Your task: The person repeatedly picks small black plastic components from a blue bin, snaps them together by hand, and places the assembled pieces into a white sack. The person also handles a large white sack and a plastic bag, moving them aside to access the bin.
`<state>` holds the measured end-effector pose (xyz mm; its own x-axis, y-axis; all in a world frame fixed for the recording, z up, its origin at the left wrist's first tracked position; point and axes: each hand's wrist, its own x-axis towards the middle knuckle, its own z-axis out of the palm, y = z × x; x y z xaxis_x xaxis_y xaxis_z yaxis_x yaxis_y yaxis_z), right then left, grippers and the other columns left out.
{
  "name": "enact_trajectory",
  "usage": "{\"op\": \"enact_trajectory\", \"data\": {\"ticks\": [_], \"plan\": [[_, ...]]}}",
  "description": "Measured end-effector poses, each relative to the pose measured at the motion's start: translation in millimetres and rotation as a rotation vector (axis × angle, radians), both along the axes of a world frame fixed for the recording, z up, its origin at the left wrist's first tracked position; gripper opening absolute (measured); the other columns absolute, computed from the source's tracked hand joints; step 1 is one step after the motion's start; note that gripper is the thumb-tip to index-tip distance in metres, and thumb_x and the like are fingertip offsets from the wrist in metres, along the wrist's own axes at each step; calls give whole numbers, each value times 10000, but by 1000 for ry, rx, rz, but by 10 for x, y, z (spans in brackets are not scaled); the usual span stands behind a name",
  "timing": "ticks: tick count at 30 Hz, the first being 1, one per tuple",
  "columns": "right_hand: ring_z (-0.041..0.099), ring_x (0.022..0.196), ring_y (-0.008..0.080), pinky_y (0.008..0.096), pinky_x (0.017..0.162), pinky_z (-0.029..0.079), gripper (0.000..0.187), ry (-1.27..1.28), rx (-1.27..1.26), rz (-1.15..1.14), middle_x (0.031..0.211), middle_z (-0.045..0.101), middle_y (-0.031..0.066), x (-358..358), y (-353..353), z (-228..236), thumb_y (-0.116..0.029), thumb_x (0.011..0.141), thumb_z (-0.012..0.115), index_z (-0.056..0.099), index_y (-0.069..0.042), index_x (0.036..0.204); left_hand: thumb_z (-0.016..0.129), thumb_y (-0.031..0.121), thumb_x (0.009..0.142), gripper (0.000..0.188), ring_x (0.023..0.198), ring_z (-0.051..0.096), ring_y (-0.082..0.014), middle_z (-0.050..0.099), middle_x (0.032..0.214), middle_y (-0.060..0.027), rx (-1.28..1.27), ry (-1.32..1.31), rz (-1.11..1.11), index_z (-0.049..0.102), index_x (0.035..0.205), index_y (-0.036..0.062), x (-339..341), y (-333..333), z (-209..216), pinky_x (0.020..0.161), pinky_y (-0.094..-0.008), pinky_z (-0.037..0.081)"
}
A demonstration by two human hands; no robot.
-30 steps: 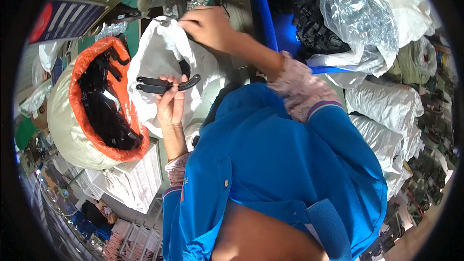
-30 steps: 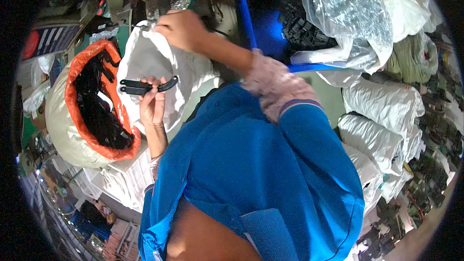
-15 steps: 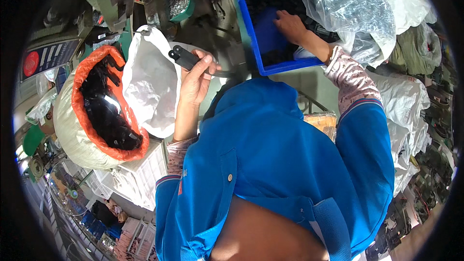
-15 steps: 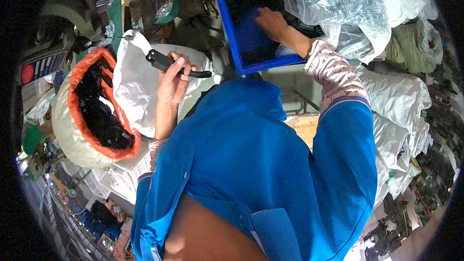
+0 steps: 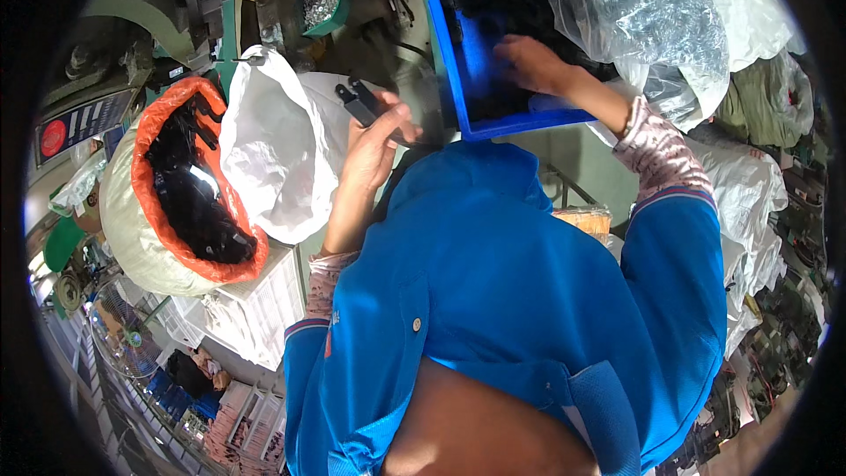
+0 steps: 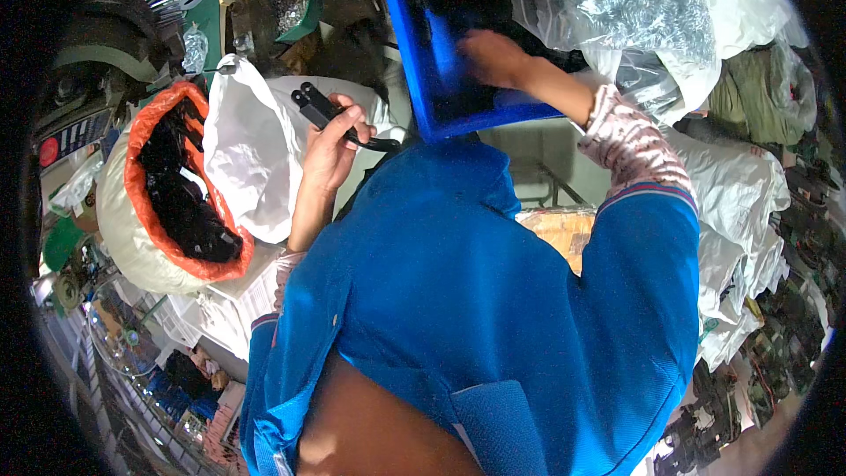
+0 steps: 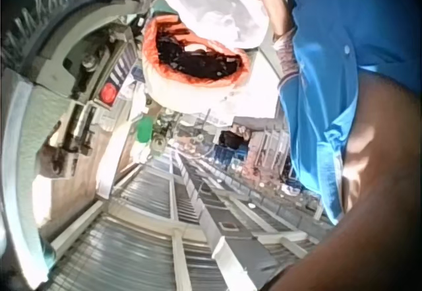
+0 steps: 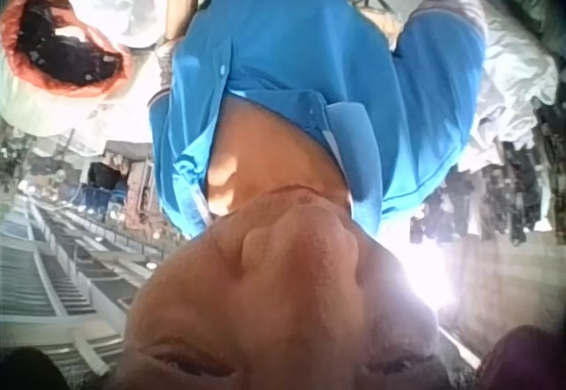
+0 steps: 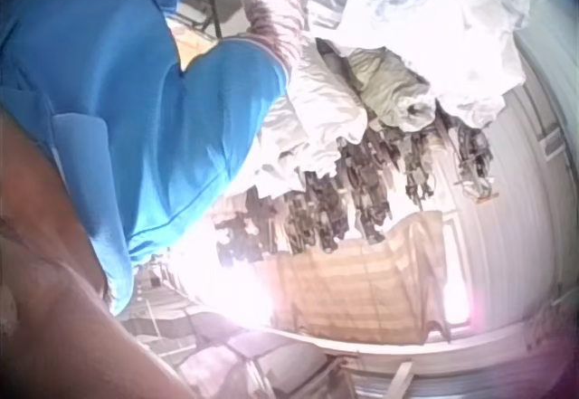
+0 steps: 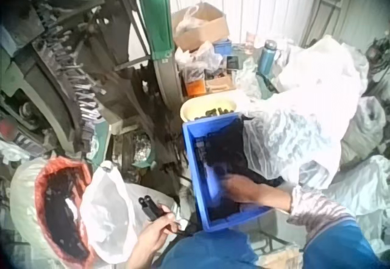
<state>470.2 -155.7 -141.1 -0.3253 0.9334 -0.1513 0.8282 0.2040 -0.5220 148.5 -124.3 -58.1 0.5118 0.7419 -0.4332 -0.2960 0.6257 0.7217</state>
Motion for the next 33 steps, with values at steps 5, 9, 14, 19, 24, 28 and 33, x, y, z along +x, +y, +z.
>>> {"op": "enact_trajectory", "data": {"ticks": [5, 9, 14, 19, 24, 28, 33], "plan": [[615, 859, 379, 448, 760, 502, 348, 429, 4, -409, 868, 645, 201, 125, -23, 324, -30, 736, 587, 601, 8, 1081, 669, 44, 867, 105, 631, 631, -180, 620, 797, -70, 118, 42, -101, 589, 932, 24, 134, 53, 93, 685, -351, 548], [607, 904, 401, 488, 793, 502, 234, 73, 34, -166, 920, 629, 224, 43, 3, 29, -35, 771, 588, 628, -21, 1002, 680, 54, 859, 105, 655, 638, -173, 627, 801, -65, 139, 83, -124, 602, 922, 26, 184, 97, 74, 694, -341, 547], [605, 966, 427, 496, 816, 507, 135, -74, -148, -48, 951, 611, 253, -165, 28, -434, -56, 781, 643, 640, -6, 906, 692, 56, 851, 117, 684, 650, -170, 643, 804, -61, 177, 113, -149, 614, 931, 21, 217, 102, 77, 703, -323, 541], [625, 887, 392, 467, 787, 514, 179, 110, -28, -91, 921, 618, 224, -64, 0, -20, -104, 762, 698, 663, -14, 914, 656, 47, 881, 253, 799, 671, -191, 662, 997, -139, 212, 155, -162, 594, 1113, -31, 237, 130, 81, 726, -343, 570], [642, 807, 320, 365, 713, 524, 239, 477, 23, -319, 887, 619, 172, -693, -362, 1336, -82, 747, 724, 693, -24, 977, 706, 36, 857, 354, 862, 682, -176, 677, 1069, -131, 411, 178, -296, 607, 1192, -22, 459, 13, 135, 721, -288, 568], [653, 833, 180, 308, 694, 523, 232, 766, -37, -402, 934, 652, 123, -787, -430, 1268, -72, 865, 670, 690, -17, 1090, 673, -2, 872, 192, 764, 674, -156, 694, 927, -99, 457, 134, -219, 638, 1056, -41, 468, 32, 177, 716, -275, 560], [644, 930, 133, 275, 792, 519, 325, 1159, -60, -661, 1097, 671, 123, -787, -441, 1338, -137, 954, 624, 613, 30, 1232, 652, 8, 888, 243, 813, 697, -264, 675, 989, -191, 19, -216, -12, 579, 1103, -77, 311, 187, 176, 715, -334, 594]]}}
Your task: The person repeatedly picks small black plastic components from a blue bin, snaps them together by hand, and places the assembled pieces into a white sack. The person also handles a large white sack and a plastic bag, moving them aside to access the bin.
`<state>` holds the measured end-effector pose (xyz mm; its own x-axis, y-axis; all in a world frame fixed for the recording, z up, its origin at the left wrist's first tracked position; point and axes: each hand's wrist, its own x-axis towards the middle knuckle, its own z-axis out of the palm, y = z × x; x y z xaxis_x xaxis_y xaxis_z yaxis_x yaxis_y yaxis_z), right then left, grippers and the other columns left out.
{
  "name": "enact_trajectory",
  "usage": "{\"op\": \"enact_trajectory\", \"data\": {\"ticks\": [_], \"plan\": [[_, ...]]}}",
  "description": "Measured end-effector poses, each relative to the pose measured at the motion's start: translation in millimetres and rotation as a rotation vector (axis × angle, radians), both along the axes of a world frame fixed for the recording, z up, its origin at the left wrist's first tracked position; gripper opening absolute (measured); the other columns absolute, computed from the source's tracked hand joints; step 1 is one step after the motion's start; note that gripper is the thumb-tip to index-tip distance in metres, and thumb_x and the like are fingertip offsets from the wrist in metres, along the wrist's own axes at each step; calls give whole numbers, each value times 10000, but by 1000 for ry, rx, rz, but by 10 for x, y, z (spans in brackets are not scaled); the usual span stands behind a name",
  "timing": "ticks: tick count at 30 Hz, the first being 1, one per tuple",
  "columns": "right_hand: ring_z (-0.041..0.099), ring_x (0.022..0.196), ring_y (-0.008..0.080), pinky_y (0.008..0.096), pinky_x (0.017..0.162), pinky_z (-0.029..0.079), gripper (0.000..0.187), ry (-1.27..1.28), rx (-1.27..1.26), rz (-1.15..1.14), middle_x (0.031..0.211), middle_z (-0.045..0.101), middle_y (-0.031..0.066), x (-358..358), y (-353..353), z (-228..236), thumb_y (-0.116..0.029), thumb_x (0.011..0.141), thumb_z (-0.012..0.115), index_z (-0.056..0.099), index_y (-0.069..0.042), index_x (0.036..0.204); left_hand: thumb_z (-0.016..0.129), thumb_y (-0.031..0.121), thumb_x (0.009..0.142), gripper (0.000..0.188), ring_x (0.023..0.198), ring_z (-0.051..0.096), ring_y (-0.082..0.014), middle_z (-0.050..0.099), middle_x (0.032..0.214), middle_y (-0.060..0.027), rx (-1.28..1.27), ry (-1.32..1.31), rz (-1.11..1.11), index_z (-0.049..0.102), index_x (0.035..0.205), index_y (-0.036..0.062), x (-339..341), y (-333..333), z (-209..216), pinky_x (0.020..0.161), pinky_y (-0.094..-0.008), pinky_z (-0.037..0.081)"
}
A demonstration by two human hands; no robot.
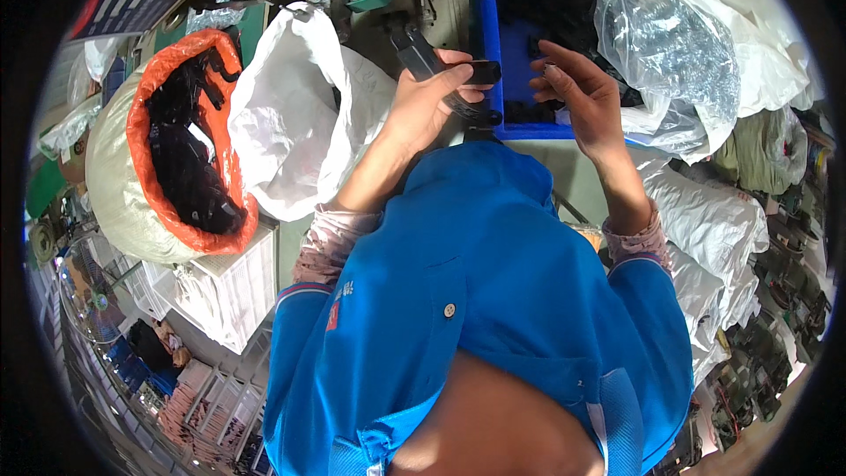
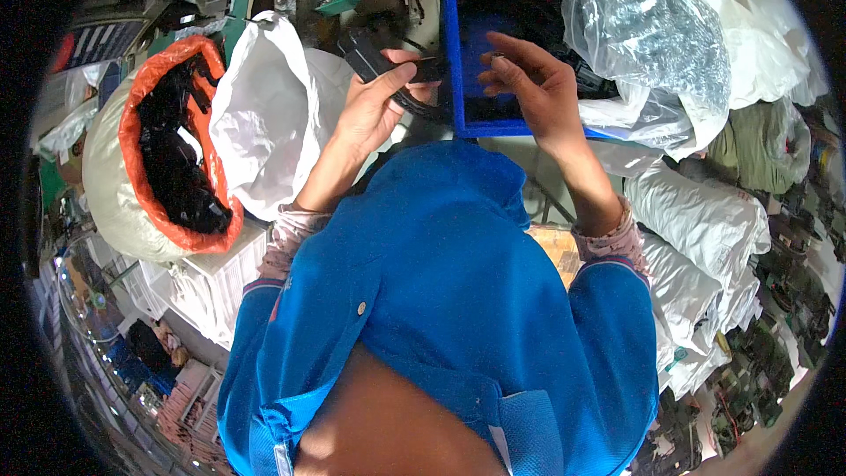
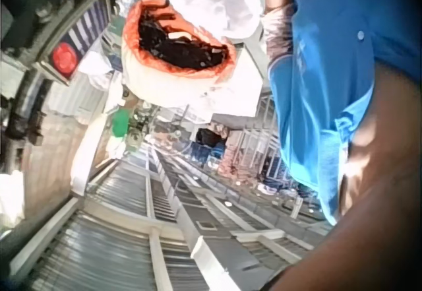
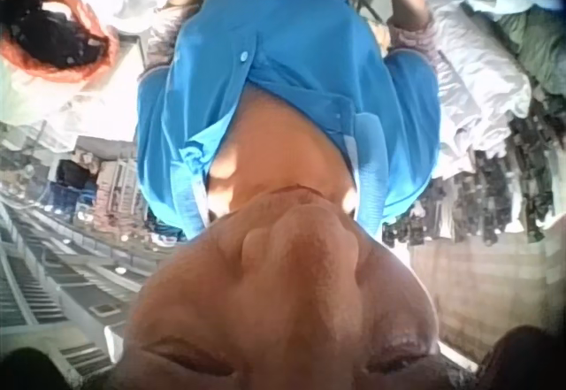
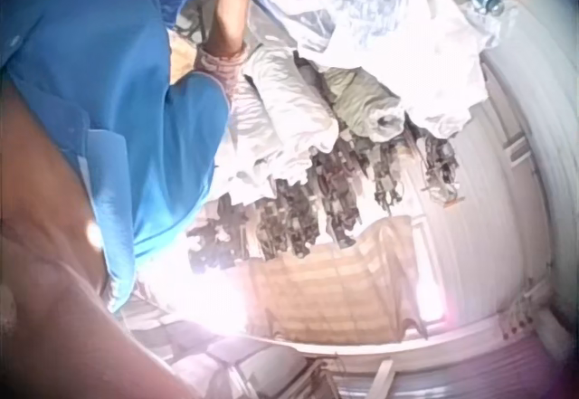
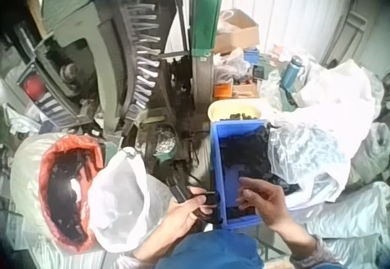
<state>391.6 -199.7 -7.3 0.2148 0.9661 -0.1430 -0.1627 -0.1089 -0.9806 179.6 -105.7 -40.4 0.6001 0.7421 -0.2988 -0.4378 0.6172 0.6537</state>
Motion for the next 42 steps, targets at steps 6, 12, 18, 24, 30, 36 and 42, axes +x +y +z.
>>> {"op": "enact_trajectory", "data": {"ticks": [6, 12, 18, 24, 30, 36, 42], "plan": [[640, 973, 132, 262, 870, 501, 266, 127, 131, -32, 1075, 694, 107, -348, 196, 13, -56, 930, 635, 633, 19, 1186, 652, 17, 895, 174, 907, 683, -278, 648, 956, -149, -243, -288, 8, 579, 1045, -31, -159, 45, -148, 803, -369, 587], [631, 982, 119, 259, 880, 506, 179, -93, 121, 59, 1082, 680, 99, -584, 364, 48, -32, 906, 662, 673, 24, 1076, 665, 24, 890, 192, 913, 678, -276, 629, 937, -106, -197, -252, 51, 565, 1053, 2, -331, 4, -85, 810, -385, 589], [630, 897, 95, 221, 803, 500, 173, -251, 171, 237, 936, 680, 56, -590, 526, -34, 58, 838, 695, 681, 27, 1007, 690, 52, 883, 230, 846, 697, -276, 655, 931, -123, -96, -56, 124, 567, 1066, -13, -477, 6, 5, 753, -368, 594], [633, 781, 105, 246, 724, 510, 261, -349, 130, 457, 858, 686, 54, -589, 657, 46, 23, 781, 741, 692, -10, 1035, 724, 77, 863, 250, 718, 695, -202, 664, 826, -98, 120, 160, -25, 609, 1061, -22, -729, 181, 9, 603, -279, 573], [621, 933, 157, 297, 772, 513, 567, -359, 216, 695, 1076, 638, 92, -724, 841, 203, -63, 756, 795, 572, -22, 1276, 740, 129, 859, 322, 709, 680, -186, 665, 849, -78, 328, 212, -283, 590, 1105, -15, -863, 414, 222, 584, -271, 531], [608, 867, 150, 288, 704, 503, 627, -423, 159, 438, 1081, 634, 114, -799, 868, 84, -202, 716, 834, 558, -11, 1246, 746, 157, 866, 259, 708, 668, -179, 635, 785, -75, 48, 35, 17, 580, 1000, 10, -608, 326, 189, 617, -306, 579], [581, 719, 116, 257, 611, 488, 686, -811, 342, 139, 998, 636, 101, -814, 781, -105, -233, 703, 863, 505, -15, 1247, 730, 34, 839, 183, 769, 686, -169, 686, 827, -103, 223, 181, 137, 638, 982, -32, -456, 220, 90, 701, -278, 569]]}}
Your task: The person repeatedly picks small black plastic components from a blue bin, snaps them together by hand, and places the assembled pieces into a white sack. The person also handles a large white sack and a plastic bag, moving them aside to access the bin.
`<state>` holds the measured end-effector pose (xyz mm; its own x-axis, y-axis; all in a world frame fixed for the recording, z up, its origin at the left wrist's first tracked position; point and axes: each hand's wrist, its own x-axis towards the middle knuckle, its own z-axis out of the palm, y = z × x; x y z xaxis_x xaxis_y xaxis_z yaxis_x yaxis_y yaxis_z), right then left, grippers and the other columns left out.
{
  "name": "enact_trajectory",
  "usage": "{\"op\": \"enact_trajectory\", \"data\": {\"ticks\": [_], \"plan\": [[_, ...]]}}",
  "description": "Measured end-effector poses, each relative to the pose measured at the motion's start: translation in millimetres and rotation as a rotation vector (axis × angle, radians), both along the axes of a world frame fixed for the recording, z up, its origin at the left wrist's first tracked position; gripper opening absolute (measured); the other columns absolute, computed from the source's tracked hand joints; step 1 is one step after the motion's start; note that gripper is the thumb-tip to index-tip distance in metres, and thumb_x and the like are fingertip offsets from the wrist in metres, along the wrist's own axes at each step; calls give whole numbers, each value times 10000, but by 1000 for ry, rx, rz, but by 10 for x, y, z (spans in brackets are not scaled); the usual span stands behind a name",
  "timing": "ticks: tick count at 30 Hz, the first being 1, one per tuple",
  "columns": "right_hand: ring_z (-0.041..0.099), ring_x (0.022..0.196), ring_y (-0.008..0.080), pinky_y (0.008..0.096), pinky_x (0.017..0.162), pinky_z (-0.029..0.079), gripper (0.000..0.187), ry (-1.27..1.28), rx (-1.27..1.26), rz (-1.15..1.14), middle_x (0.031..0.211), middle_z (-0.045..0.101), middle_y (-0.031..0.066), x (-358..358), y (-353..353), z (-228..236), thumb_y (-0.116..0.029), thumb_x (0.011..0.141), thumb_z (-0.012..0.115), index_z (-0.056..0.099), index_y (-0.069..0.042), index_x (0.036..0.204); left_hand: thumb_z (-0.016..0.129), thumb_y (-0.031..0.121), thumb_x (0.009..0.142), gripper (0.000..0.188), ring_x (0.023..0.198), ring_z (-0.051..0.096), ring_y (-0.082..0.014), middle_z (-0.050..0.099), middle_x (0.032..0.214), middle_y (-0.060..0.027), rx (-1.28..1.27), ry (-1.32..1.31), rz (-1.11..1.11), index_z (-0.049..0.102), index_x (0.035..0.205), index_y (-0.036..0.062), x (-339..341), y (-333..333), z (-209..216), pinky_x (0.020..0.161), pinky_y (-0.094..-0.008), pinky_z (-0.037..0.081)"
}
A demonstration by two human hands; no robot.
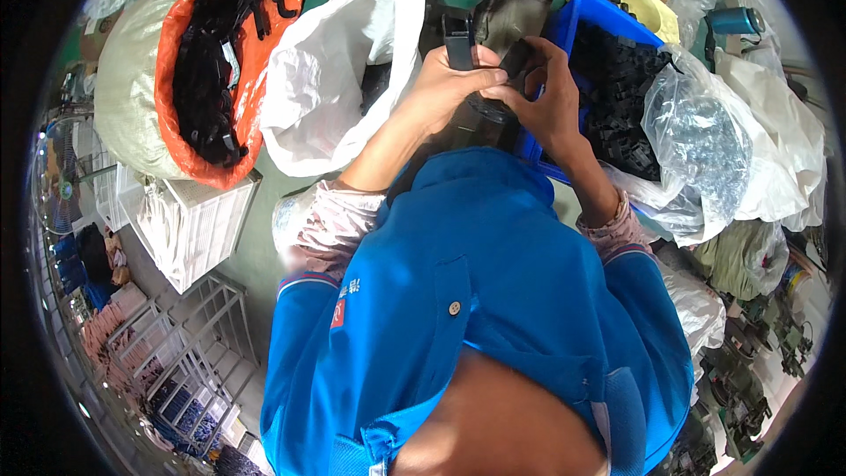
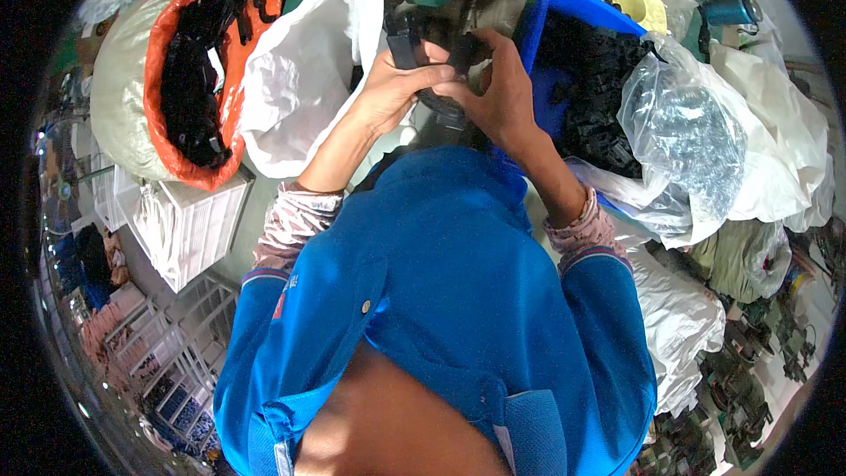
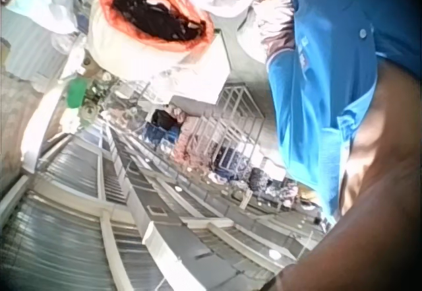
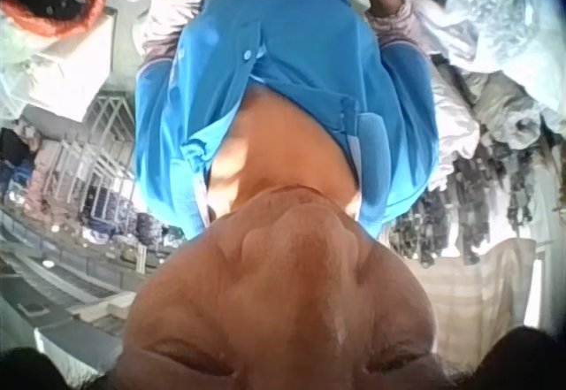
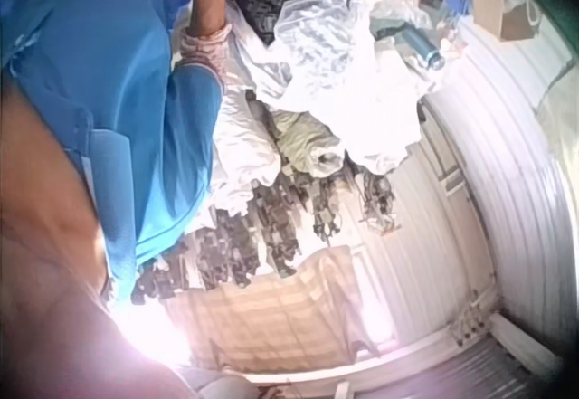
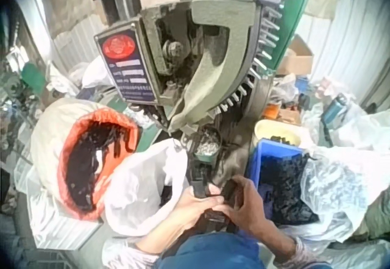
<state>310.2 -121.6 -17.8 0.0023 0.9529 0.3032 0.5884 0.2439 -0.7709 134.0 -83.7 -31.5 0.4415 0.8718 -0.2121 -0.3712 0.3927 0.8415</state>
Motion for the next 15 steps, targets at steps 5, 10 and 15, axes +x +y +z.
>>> {"op": "enact_trajectory", "data": {"ticks": [5, 10, 15], "plan": [[610, 761, 134, 268, 674, 515, 479, 563, -336, 171, 972, 647, 107, 267, 67, 8, -161, 832, 763, 520, 19, 1204, 748, 20, 808, 149, 760, 667, -112, 704, 841, -75, 224, 296, -7, 692, 938, -26, -43, 91, 13, 716, -246, 540], [678, 879, 197, 309, 782, 559, 342, 889, -497, 149, 971, 672, 148, 405, 115, -90, -90, 907, 658, 539, 62, 1189, 744, 27, 821, 188, 819, 629, -85, 692, 940, -61, 529, 491, 60, 675, 985, -33, 53, 56, 61, 740, -243, 529], [679, 915, 216, 337, 852, 563, 281, 1102, -572, 171, 1041, 668, 155, 445, 58, -160, -58, 912, 636, 582, 68, 1158, 762, 69, 812, 147, 708, 634, -58, 690, 768, -13, 457, 562, 161, 708, 932, 3, 130, -35, 66, 661, -212, 517]]}}
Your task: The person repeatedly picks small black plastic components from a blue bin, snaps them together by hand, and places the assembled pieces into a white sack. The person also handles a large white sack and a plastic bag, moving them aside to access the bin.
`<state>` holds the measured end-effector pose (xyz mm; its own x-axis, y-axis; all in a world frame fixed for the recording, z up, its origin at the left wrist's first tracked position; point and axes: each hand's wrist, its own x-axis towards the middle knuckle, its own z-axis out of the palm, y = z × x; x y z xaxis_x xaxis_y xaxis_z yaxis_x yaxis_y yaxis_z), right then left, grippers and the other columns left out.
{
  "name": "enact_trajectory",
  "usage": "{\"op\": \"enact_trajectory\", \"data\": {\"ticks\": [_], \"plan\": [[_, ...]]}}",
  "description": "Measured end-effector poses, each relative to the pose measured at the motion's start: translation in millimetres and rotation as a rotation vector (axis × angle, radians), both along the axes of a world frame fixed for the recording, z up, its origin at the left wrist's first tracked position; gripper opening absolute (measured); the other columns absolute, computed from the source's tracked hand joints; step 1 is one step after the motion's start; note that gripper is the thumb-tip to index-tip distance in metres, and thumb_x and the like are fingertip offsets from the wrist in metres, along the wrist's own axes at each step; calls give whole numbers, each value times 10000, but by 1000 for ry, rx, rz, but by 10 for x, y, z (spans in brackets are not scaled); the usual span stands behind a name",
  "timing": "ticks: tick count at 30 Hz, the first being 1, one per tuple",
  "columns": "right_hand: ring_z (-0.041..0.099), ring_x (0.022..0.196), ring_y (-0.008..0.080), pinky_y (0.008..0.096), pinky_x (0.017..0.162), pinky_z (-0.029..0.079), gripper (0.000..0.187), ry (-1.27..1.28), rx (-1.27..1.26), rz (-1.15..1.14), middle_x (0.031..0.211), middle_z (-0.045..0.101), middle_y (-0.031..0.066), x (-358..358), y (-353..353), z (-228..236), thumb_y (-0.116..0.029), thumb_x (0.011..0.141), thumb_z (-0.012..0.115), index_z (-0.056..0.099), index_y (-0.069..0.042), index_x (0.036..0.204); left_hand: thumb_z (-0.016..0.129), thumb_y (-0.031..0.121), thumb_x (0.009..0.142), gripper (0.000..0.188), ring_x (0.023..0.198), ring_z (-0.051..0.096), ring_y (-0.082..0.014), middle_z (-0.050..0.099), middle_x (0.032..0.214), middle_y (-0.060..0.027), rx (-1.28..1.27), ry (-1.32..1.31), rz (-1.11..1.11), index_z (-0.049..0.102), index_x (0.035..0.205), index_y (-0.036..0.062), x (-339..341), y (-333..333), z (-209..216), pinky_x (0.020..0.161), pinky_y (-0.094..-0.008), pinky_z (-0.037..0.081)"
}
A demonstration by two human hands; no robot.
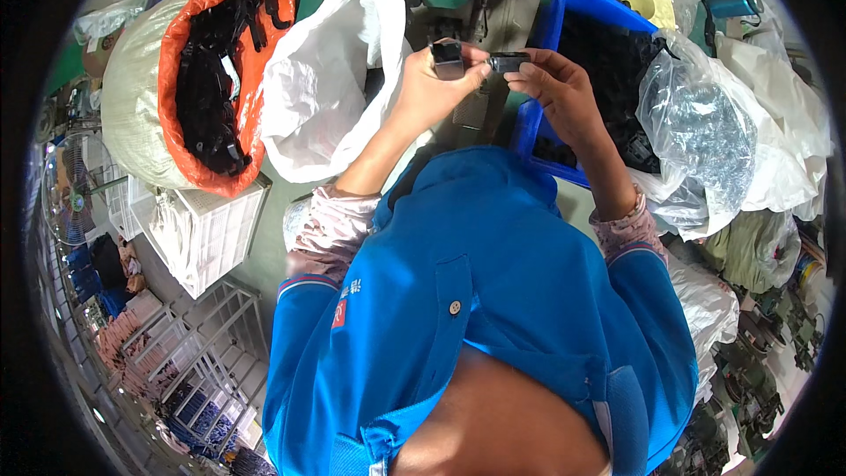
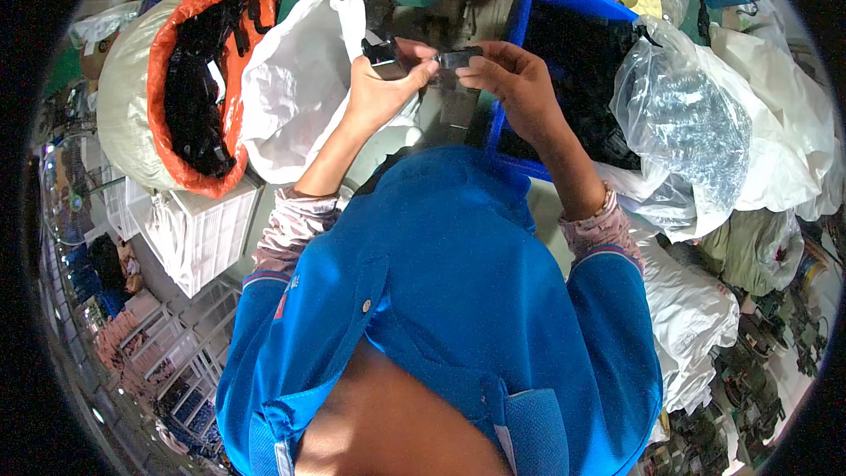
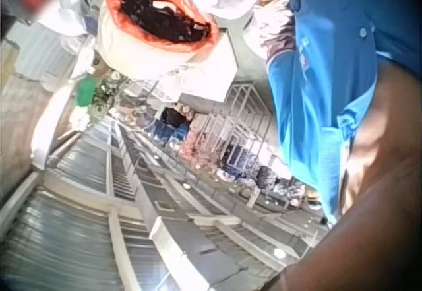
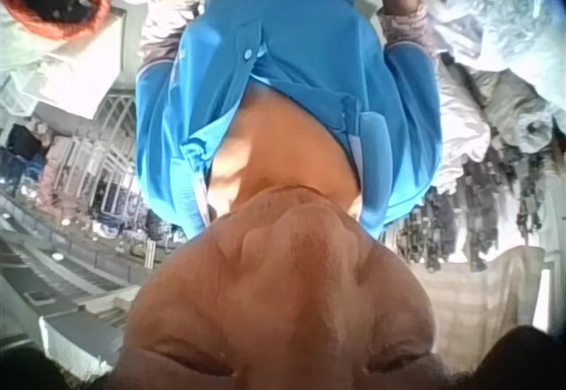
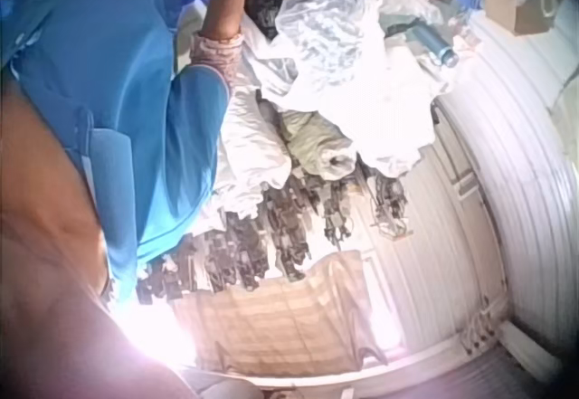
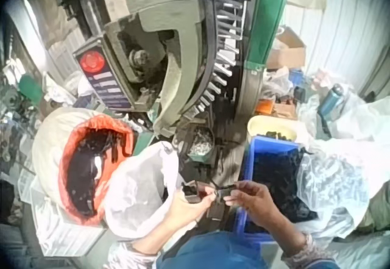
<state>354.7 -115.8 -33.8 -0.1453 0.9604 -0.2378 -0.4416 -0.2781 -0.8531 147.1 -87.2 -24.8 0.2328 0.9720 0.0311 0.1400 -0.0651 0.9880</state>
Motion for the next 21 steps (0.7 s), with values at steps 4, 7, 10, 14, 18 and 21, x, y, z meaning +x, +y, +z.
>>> {"op": "enact_trajectory", "data": {"ticks": [4, 7, 10, 14, 18, 21], "plan": [[675, 934, 223, 350, 872, 567, 271, -1, 167, -101, 1066, 660, 151, -103, -58, -129, -33, 912, 625, 583, 69, 1160, 738, 60, 846, 148, 720, 677, -115, 700, 781, -68, -93, -125, 27, 691, 947, -38, 60, 10, -57, 669, -242, 556], [670, 951, 223, 353, 864, 571, 266, -171, 273, -158, 1073, 656, 153, -121, -57, -125, -19, 911, 622, 583, 70, 1158, 719, 62, 868, 189, 741, 698, -183, 700, 850, -125, -237, -318, 30, 656, 985, -72, 99, 20, -95, 687, -283, 587], [668, 959, 224, 338, 849, 570, 267, -73, 130, -106, 1069, 657, 148, -96, -14, -165, -32, 926, 606, 581, 72, 1170, 703, 84, 885, 279, 763, 699, -211, 683, 908, -142, -334, -435, -6, 599, 1088, -76, 64, 51, -193, 650, -298, 597], [668, 942, 203, 315, 827, 560, 287, 5, 40, -56, 1066, 662, 128, 37, 65, -109, -76, 951, 592, 572, 64, 1201, 650, 107, 924, 413, 811, 698, -226, 653, 1021, -146, -488, -521, -77, 454, 1262, -27, -69, 110, -157, 626, -303, 595], [661, 919, 159, 286, 795, 542, 296, 60, 97, -49, 1060, 667, 100, 223, 178, -3, -98, 965, 586, 566, 37, 1227, 580, 127, 964, 340, 885, 691, -249, 645, 1097, -175, -546, -532, -238, 436, 1257, 31, -239, 89, -81, 687, -343, 600], [651, 872, 140, 272, 778, 528, 273, -41, 144, -30, 1029, 671, 79, 263, 272, 157, -116, 961, 601, 580, 22, 1196, 582, 72, 950, 327, 913, 690, -251, 648, 1150, -163, -523, -429, -314, 454, 1250, 51, -266, 51, -144, 718, -342, 596]]}}
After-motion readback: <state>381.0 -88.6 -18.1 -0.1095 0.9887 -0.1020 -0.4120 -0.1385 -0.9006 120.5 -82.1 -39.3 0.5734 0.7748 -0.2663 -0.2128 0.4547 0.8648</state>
